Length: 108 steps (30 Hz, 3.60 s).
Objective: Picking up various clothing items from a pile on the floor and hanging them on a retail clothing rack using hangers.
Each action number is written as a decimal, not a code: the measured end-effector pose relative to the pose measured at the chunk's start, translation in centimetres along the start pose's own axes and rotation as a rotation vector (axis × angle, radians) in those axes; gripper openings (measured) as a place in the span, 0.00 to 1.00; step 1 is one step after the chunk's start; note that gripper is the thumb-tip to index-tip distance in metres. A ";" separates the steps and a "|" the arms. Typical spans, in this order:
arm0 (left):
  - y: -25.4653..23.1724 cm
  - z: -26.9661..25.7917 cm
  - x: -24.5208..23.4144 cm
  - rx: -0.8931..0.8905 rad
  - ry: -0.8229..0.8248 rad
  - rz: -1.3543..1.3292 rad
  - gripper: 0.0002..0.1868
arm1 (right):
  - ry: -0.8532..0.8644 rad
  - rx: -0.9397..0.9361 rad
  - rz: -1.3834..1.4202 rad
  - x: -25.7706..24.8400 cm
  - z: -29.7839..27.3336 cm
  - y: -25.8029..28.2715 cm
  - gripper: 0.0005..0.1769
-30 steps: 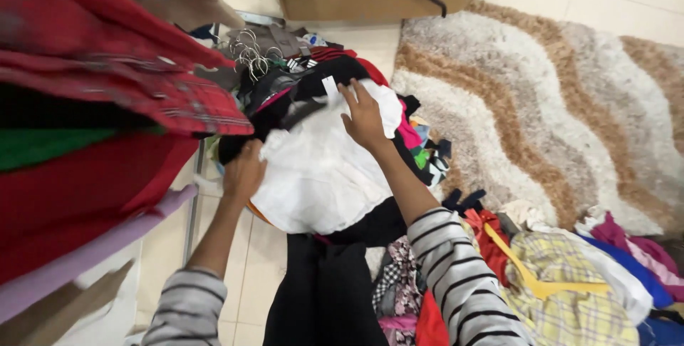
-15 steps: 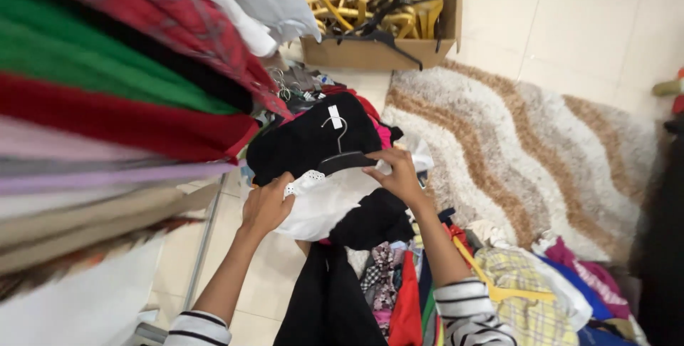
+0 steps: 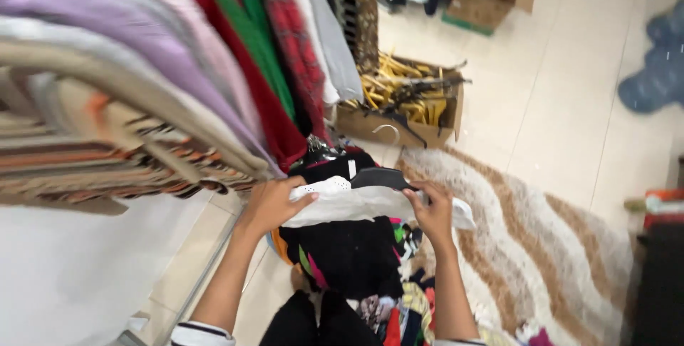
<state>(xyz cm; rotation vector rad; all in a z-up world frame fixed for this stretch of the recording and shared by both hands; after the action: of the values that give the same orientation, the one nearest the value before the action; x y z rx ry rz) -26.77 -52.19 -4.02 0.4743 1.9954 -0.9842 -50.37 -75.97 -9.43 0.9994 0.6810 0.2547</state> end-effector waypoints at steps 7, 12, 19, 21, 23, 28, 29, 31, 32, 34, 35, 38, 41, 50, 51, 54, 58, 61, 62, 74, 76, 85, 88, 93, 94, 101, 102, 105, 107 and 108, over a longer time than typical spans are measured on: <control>3.0 -7.6 -3.0 -0.060 -0.216 -0.224 0.15 | -0.022 -0.041 -0.087 -1.1 0.1 7.3 0.07; 6.2 -12.1 -6.2 0.055 -0.552 -0.192 0.14 | -0.012 -0.235 -0.058 1.3 1.6 14.0 0.08; 10.9 -20.9 -12.9 0.101 -0.878 -0.039 0.13 | 0.057 -0.396 0.046 5.7 2.3 27.0 0.08; 12.9 -23.7 -14.6 0.102 -0.950 -0.038 0.14 | 0.100 -0.515 0.028 7.0 1.6 31.8 0.13; 13.8 -26.5 -17.2 0.085 -0.984 -0.063 0.13 | 0.114 -0.619 -0.043 7.7 1.5 34.4 0.16; 16.8 -32.0 -21.4 0.065 -1.088 -0.083 0.11 | 0.137 -0.740 -0.051 10.4 0.9 38.6 0.18; 17.4 -32.8 -21.9 0.047 -1.103 -0.091 0.10 | 0.152 -0.745 -0.006 11.2 0.8 39.1 0.18; 18.4 -34.3 -22.9 0.029 -1.125 -0.095 0.10 | 0.166 -0.755 0.044 12.3 0.8 40.1 0.19; 18.8 -35.0 -23.4 0.026 -1.142 -0.094 0.10 | 0.159 -0.784 0.032 12.8 0.7 40.7 0.18; 19.8 -36.3 -24.8 0.021 -1.162 -0.089 0.10 | 0.150 -0.814 0.025 13.9 0.8 41.9 0.18; 20.1 -36.9 -25.6 0.035 -1.179 -0.076 0.11 | 0.139 -0.846 0.028 14.3 0.9 42.6 0.17; 21.5 -38.1 -28.4 0.072 -1.219 -0.039 0.13 | 0.131 -0.902 0.055 15.5 2.1 45.5 0.15; 22.6 -38.6 -32.1 0.128 -1.264 -0.033 0.15 | 0.110 -0.961 0.101 16.5 3.4 49.8 0.13; 26.9 -36.7 -41.4 0.046 -1.220 -0.059 0.12 | 0.026 -1.123 -0.047 20.8 6.6 57.4 0.15; 27.7 -36.3 -41.6 -0.004 -1.192 -0.087 0.11 | -0.002 -1.107 -0.105 21.5 7.0 57.2 0.15; 29.5 -35.8 -41.5 0.047 -1.199 -0.091 0.15 | 0.121 -1.033 -0.038 23.7 7.4 57.2 0.14; 31.7 -35.5 -40.8 0.104 -1.223 -0.049 0.14 | 0.137 -0.944 -0.058 25.1 6.7 57.4 0.14; 33.6 -34.7 -40.0 0.055 -1.189 -0.089 0.13 | 0.168 -0.967 -0.010 26.2 6.3 57.1 0.15; 33.9 -34.6 -39.9 0.053 -1.192 -0.111 0.12 | 0.162 -0.953 -0.037 26.6 6.3 56.7 0.14; 37.5 -36.9 -37.6 0.084 -1.348 -0.240 0.19 | 0.070 -0.815 0.121 24.4 6.0 52.1 0.24; 40.8 -36.0 -35.4 0.011 -1.321 -0.340 0.22 | 0.079 -0.706 0.199 24.1 5.8 49.7 0.29; 53.2 -32.5 -20.3 -0.372 -1.280 -0.373 0.24 | 0.013 -0.123 0.240 26.0 1.7 33.8 0.18; 52.1 -32.5 -16.7 -0.533 -1.106 -0.601 0.27 | 0.072 0.056 0.308 26.9 -0.9 32.5 0.20; 45.8 -30.4 -18.1 -0.243 -0.982 -1.004 0.51 | 0.194 0.211 0.495 29.3 -3.4 33.6 0.22; 47.5 -29.3 -17.4 -0.238 -0.978 -1.003 0.51 | 0.189 0.212 0.494 29.9 -3.2 32.6 0.22; 60.5 -22.3 -9.5 -0.392 -0.921 -0.832 0.31 | 0.235 0.283 0.569 33.4 -4.2 28.9 0.33; 65.1 -19.9 -7.9 -0.442 -1.000 -0.757 0.15 | 0.194 0.303 0.536 33.2 -4.3 28.2 0.29; 65.9 -21.4 -7.6 -0.496 -1.092 -0.754 0.12 | 0.115 0.346 0.428 31.6 -4.2 27.1 0.31; 66.3 -22.4 -7.6 -0.486 -1.114 -0.724 0.10 | 0.112 0.376 0.416 31.2 -4.2 25.6 0.28; 66.4 -23.0 -7.8 -0.478 -1.148 -0.695 0.09 | 0.117 0.397 0.408 31.1 -4.2 24.8 0.25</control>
<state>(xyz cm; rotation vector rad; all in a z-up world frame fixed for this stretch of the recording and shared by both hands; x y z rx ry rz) 7.65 7.23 -20.74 -0.9294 1.1969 -0.8084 -26.56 -44.50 -2.79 1.5142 0.6414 0.5521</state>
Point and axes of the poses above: each hand's wrist, its own z-axis towards the middle knuckle, its own x-axis out of the palm, y = z × x, the point moved 10 cm from there along z, towards the middle knuckle, and after that the axes turned 8 degrees about z, right-handed, at the moved point
